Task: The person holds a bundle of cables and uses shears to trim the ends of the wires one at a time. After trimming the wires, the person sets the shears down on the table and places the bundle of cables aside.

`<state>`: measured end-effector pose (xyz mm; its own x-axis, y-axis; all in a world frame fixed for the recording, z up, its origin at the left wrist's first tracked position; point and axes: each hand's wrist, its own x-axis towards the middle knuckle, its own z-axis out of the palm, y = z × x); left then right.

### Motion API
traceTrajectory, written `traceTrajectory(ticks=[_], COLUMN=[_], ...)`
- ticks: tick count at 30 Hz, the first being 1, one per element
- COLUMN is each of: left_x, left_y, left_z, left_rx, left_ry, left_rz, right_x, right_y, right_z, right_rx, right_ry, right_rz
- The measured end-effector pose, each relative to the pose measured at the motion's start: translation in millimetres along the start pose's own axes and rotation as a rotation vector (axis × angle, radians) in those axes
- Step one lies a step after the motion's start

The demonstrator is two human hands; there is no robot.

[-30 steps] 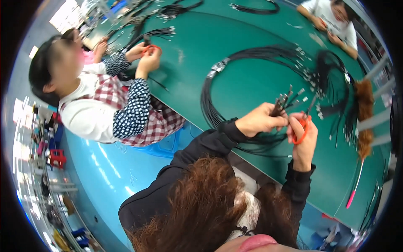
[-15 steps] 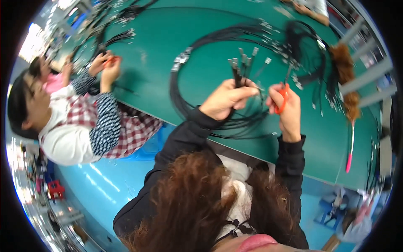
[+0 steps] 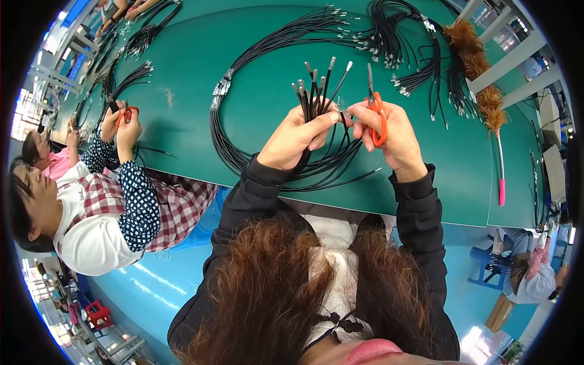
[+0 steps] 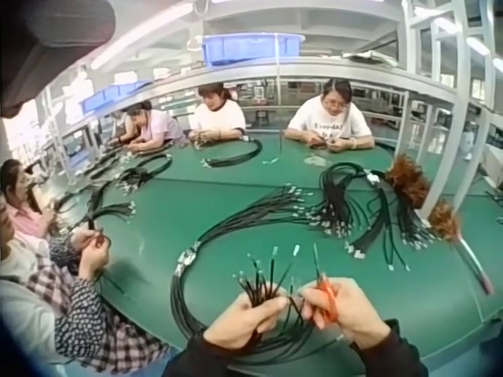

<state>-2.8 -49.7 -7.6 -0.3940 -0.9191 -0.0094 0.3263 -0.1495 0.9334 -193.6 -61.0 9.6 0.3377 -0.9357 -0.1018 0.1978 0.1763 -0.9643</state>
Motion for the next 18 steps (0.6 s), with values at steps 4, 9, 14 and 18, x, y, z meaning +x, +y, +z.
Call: traceTrajectory(ticks=[4, 9, 14, 18], left_x=[-0.3, -1.1, -0.1, 0.2], left_y=[1.8, 0.4, 1.2, 0.8], left_z=[1.6, 1.0, -1.4, -3.4], left_rx=[0.034, 0.056, 0.033, 0.022], left_ry=[0.003, 0.038, 0.044, 0.054], left_rz=[-0.002, 0.006, -0.015, -0.007], right_x=[1.1, 1.6, 5.2, 7.4], right_y=[-5.7, -5.1, -4.1, -5.3], right_z=[2.3, 7.7, 10.3, 9.0], right_rx=[-0.035, -0.108, -0.145, -0.144], right_ry=[-0.074, -0.047, -0.038, -0.065], right_rz=[-0.019, -0.077, -0.080, -0.051])
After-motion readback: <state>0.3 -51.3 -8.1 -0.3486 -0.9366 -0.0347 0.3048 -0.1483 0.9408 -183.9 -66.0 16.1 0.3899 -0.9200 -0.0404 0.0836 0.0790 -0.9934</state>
